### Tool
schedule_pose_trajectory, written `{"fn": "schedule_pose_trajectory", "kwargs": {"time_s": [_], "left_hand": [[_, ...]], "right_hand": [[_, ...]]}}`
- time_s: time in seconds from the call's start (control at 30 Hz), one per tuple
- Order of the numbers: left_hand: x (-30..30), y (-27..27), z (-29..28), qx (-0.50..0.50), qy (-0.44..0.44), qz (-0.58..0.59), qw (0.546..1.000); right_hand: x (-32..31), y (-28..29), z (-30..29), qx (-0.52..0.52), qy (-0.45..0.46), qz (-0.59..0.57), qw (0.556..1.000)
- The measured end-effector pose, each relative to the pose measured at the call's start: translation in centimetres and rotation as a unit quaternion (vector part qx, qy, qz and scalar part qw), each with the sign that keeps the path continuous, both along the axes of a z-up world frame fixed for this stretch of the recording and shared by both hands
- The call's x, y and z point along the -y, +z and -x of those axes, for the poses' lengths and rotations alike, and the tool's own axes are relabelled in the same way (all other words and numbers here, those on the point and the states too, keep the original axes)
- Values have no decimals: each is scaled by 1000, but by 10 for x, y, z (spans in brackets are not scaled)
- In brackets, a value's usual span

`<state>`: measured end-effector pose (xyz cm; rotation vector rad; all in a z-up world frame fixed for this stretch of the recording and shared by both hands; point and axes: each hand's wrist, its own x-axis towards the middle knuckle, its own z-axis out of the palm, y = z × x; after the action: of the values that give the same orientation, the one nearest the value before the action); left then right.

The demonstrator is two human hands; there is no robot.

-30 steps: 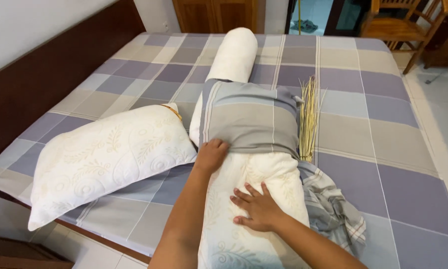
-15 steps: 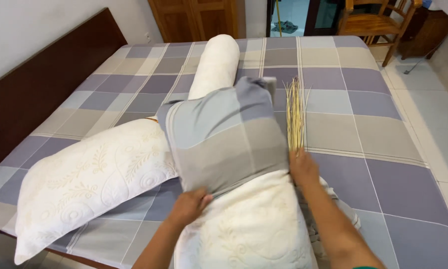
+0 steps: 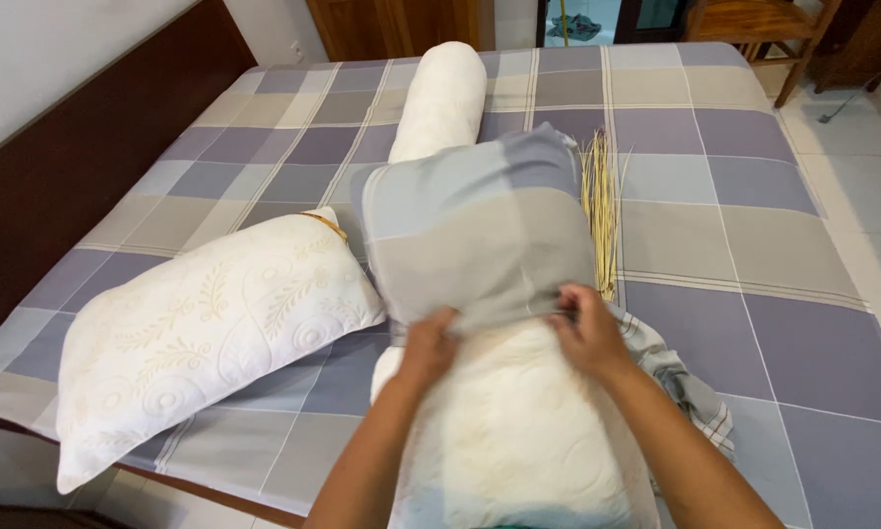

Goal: The person puts a gray and white striped pillowcase onto a rectangular pillow and a cylindrical bolster pillow. They insert the pillows into the cases, pull the fabric over the ends, and smooth the covers on the bed.

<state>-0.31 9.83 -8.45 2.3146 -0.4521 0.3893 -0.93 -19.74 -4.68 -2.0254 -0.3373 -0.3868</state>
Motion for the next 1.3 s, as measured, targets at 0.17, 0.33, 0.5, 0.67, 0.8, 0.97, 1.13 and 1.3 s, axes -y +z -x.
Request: {"fn": "schedule_pose_trajectory", "kwargs": {"time_s": [0.17,0.33,0.5,0.67,0.8,0.97,1.13,1.3], "left_hand": [[6,44,66,10,-173,-165,971],[-91,-30,12,111,-169,-183,962],[-108,-29,-5,72,-36,-91,993],[-117,-101,35,-136,18,30,990],[-140,-161,31,-139,51,174,973],[-118,-81,36,-280,83,459,839],[-79,-33,-19,-327,-8,443,835],[39,76,-40,-285,-216,289,888]], "right_hand": [[-49,-9,-1,159,14,237,958],[-60,-37,22,-55,212,292,931],[-39,-68,41,-220,232,355,879],[-18,-62,37,-64,101,296,948],[-38,-24,55,-114,-2,364,924],[-49,-8,70,-211,-76,345,912],[20,-98,39,-229,-116,208,944],[67,-3,69,20,-75,-13,997]]}}
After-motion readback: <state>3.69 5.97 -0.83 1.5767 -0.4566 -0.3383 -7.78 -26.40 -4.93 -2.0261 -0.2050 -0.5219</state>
